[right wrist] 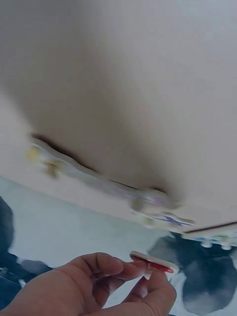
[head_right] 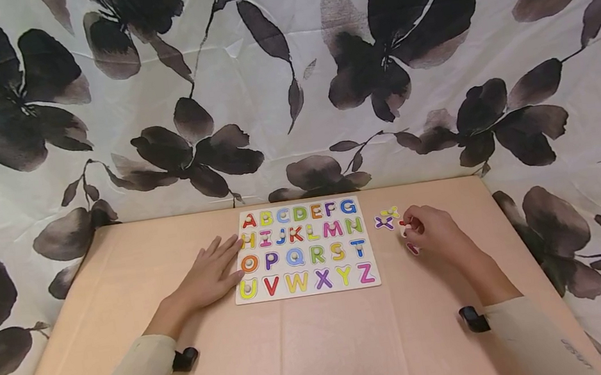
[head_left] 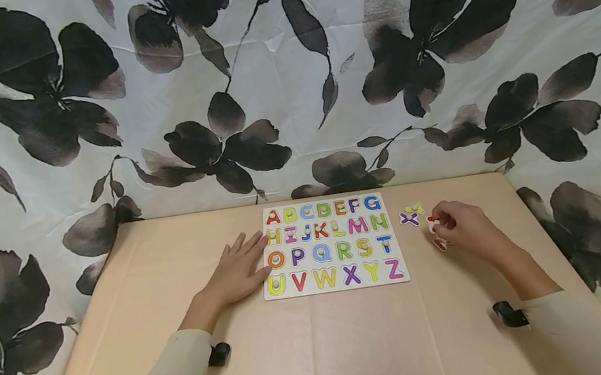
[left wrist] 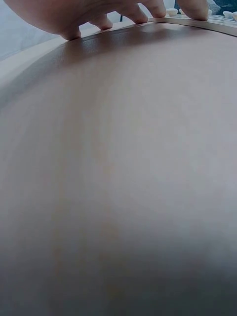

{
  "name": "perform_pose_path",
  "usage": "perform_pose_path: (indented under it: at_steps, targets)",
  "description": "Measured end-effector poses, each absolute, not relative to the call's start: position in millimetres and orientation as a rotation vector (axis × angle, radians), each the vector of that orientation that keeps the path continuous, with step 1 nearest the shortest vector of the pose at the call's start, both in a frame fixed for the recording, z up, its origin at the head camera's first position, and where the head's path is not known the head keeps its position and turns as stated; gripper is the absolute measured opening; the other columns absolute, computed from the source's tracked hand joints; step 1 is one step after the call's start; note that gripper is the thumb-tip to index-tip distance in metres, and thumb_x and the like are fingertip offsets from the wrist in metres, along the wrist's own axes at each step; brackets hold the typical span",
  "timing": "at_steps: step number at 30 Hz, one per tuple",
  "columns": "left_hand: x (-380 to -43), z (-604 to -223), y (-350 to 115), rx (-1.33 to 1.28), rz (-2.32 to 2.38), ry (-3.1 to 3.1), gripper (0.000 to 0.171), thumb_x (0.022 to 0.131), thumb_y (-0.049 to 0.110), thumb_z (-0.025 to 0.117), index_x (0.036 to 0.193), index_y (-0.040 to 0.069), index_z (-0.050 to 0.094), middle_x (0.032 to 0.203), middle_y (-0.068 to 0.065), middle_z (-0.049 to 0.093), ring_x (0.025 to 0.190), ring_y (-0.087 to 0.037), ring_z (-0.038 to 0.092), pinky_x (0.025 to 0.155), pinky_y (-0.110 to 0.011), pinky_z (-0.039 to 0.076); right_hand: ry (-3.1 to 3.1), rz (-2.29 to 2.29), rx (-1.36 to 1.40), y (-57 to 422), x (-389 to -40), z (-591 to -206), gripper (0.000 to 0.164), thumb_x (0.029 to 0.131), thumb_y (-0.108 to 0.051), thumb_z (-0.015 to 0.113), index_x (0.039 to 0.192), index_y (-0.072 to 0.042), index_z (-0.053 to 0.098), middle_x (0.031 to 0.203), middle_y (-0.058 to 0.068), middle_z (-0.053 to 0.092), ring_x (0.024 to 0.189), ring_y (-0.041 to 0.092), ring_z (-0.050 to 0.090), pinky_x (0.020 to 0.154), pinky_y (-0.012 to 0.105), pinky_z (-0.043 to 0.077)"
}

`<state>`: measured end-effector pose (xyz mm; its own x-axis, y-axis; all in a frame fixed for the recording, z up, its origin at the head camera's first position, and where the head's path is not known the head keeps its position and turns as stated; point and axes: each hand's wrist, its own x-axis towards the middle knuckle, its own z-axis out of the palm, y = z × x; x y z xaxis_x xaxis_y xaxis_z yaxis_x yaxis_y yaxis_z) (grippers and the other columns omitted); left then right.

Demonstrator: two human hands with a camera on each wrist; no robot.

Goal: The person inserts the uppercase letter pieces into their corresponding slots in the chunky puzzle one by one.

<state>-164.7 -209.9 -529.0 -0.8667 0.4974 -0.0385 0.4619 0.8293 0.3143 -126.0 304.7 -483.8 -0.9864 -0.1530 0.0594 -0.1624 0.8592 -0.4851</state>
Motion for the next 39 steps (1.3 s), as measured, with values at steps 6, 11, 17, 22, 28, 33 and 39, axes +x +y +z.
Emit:
perform_pose_path:
  at_steps: [6, 11, 17, 22, 28, 33, 39]
  targets:
    - [-163, -528, -211, 0.765, 0.448, 2.892, 0.074, 0.101, 0.049, 0.055, 0.164, 0.017, 0.031, 0.171, -0.005, 0.028, 0.158, -0.043, 0.018, 0.123, -0.072, 0.017, -3.004, 0.911, 0.348, 269, -134, -486, 0.014, 0.09, -0.01, 0.077, 0.098, -0.006, 0.066, 0.081, 0.002, 0.06, 0.077, 0.018, 0.054, 0.062, 0.02, 0.046]
    - [-161, -527, -212, 0.769, 0.458, 2.883, 0.074, 0.101, 0.048, 0.055, 0.164, 0.017, 0.031, 0.171, -0.005, 0.027, 0.158, -0.044, 0.018, 0.123, -0.072, 0.016, -3.01, 1.013, 0.436, 237, -139, -491, 0.014, 0.091, -0.015, 0.079, 0.096, -0.01, 0.067, 0.08, -0.001, 0.058, 0.078, 0.016, 0.053, 0.064, 0.02, 0.045]
    - [-162, -527, -213, 0.783, 0.459, 2.883, 0.074, 0.102, 0.049, 0.054, 0.164, 0.017, 0.031, 0.171, -0.005, 0.027, 0.159, -0.043, 0.017, 0.123, -0.072, 0.016, -3.028, 1.114, 0.539, 198, -143, -491, 0.013, 0.092, -0.017, 0.078, 0.096, -0.012, 0.067, 0.079, -0.002, 0.058, 0.077, 0.015, 0.053, 0.064, 0.02, 0.045]
    - [-163, -525, -213, 0.788, 0.466, 2.883, 0.073, 0.102, 0.049, 0.054, 0.164, 0.017, 0.032, 0.171, -0.005, 0.028, 0.159, -0.043, 0.017, 0.123, -0.072, 0.015, -3.027, 1.2, 0.595, 164, -142, -491, 0.011, 0.094, -0.021, 0.076, 0.096, -0.016, 0.067, 0.08, -0.003, 0.057, 0.077, 0.013, 0.054, 0.064, 0.02, 0.045]
    - [-164, -524, -211, 0.793, 0.495, 2.864, 0.072, 0.103, 0.048, 0.054, 0.164, 0.016, 0.032, 0.171, -0.005, 0.027, 0.159, -0.043, 0.016, 0.123, -0.072, 0.014, -2.977, 1.291, 0.706, 126, -138, -496, 0.009, 0.094, -0.019, 0.076, 0.096, -0.016, 0.067, 0.079, -0.005, 0.06, 0.075, 0.011, 0.055, 0.063, 0.018, 0.046]
    - [-164, -525, -212, 0.788, 0.478, 2.867, 0.072, 0.102, 0.048, 0.054, 0.163, 0.016, 0.032, 0.171, -0.005, 0.027, 0.159, -0.044, 0.016, 0.123, -0.073, 0.014, -2.972, 1.328, 0.719, 92, -134, -501, 0.014, 0.093, -0.025, 0.079, 0.093, -0.019, 0.067, 0.079, -0.007, 0.061, 0.074, 0.009, 0.056, 0.063, 0.018, 0.047]
    - [-162, -528, -215, 0.788, 0.47, 2.871, 0.072, 0.103, 0.049, 0.054, 0.164, 0.017, 0.032, 0.171, -0.005, 0.027, 0.159, -0.043, 0.016, 0.122, -0.073, 0.015, -2.974, 1.298, 0.688, 58, -132, -507, 0.019, 0.093, -0.027, 0.079, 0.083, -0.019, 0.065, 0.072, -0.009, 0.06, 0.067, 0.004, 0.054, 0.06, 0.018, 0.044]
